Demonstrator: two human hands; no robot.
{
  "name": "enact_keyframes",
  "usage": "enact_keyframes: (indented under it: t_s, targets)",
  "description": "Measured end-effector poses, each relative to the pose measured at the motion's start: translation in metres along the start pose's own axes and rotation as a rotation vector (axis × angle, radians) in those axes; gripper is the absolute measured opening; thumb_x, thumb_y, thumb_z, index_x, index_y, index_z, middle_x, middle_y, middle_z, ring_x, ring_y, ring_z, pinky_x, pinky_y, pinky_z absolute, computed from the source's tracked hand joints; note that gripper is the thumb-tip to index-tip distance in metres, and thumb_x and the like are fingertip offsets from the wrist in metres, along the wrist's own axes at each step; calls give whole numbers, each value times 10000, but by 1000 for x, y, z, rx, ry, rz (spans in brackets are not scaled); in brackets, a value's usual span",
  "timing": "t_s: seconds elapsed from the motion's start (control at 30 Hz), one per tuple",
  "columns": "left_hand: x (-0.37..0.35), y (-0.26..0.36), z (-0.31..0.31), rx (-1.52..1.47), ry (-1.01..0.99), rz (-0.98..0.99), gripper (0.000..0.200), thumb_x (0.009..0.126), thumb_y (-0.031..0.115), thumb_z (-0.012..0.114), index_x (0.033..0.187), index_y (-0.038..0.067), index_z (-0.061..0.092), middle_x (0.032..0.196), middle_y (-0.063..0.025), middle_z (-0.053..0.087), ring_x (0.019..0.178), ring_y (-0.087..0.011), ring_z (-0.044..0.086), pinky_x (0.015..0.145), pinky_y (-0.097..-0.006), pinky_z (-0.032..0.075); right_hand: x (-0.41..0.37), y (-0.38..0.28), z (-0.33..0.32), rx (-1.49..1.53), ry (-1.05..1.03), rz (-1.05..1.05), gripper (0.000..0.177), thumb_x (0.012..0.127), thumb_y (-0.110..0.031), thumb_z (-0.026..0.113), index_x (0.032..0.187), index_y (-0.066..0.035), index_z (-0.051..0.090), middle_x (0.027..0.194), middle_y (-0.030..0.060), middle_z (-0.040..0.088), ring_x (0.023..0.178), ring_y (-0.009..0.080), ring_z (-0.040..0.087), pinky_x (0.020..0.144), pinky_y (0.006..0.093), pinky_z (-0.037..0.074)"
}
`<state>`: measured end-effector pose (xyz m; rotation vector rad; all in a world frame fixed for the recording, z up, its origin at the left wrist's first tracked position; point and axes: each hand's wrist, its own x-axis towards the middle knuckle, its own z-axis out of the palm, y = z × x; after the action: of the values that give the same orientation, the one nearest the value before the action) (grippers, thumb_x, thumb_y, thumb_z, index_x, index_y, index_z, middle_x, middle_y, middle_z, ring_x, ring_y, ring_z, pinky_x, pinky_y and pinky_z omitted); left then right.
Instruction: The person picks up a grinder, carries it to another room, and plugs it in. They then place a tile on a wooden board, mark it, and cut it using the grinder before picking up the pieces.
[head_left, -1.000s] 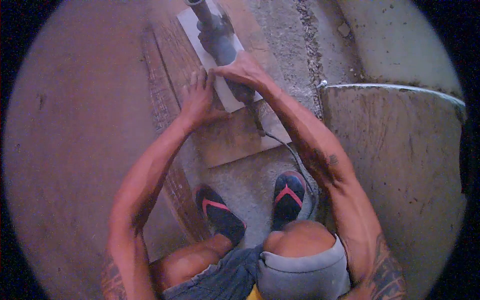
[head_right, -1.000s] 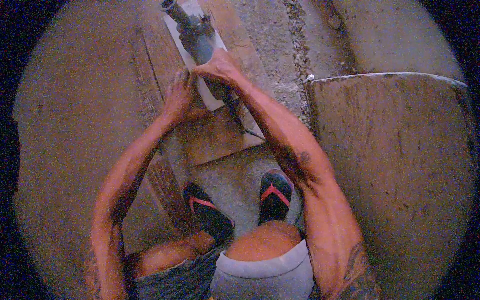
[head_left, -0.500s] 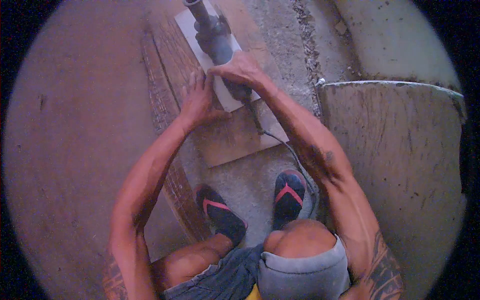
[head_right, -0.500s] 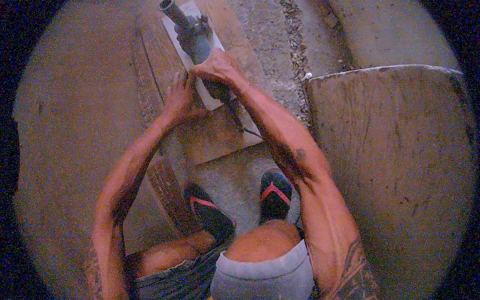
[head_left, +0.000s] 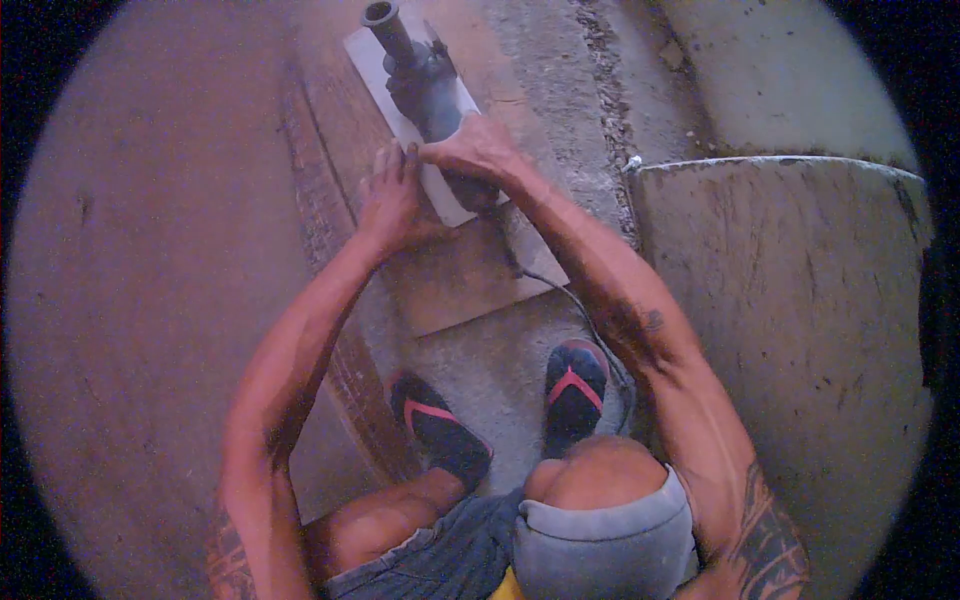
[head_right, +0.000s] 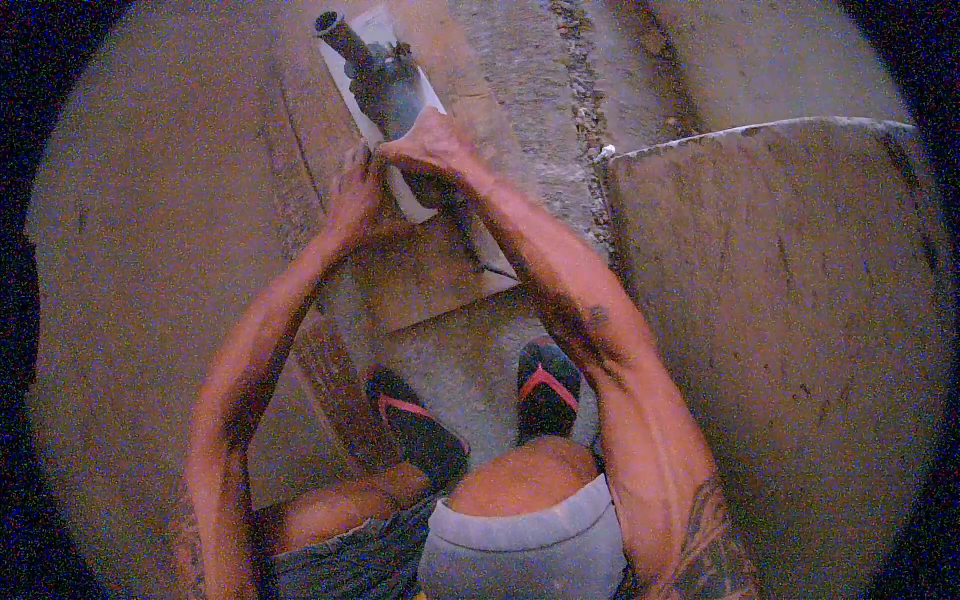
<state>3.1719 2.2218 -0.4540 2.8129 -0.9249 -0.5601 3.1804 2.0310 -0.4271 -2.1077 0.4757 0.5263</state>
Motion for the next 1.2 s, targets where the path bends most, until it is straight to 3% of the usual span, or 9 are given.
enact_keyframes:
  t_s: [0.77, 0.87, 0.97, 1.2]
  targets:
    - [0, 0, -4, 70, -35, 14, 1361, 537, 568, 856, 1531, 52, 83, 1562, -245, 151, 1433, -467, 156, 1056, -673, 263, -21, 5, -4, 78, 10, -23, 708, 614, -508, 729, 936, 121, 682, 930, 259, 691, 885, 351, 692, 755, 405, 544]
    - [1, -5, -1, 71, -17, 32, 1379, 523, 566, 861, 1533, 53, 74, 1564, -247, 140, 1437, -461, 148, 1054, -674, 264, -19, 11, 0, 95, 31, -44, 749, 545, -547, 802, 915, 95, 690, 942, 278, 690, 907, 378, 696, 783, 428, 562]
    - [4, 0, 7, 92, -22, 14, 1387, 518, 578, 859, 1533, 53, 73, 1566, -248, 129, 1439, -455, 149, 1062, -663, 258, -18, 20, -3, 40, 12, -39, 698, 606, -490, 713, 936, 123, 679, 929, 263, 689, 897, 359, 689, 771, 402, 542]
    - [-4, 8, -1, 118, -41, 2, 1381, 528, 627, 837, 1530, 42, 90, 1570, -250, 113, 1435, -459, 154, 1086, -637, 237, -28, 23, -7, 96, -1, -88, 691, 601, -466, 705, 933, 140, 671, 953, 292, 679, 909, 365, 685, 780, 409, 545]
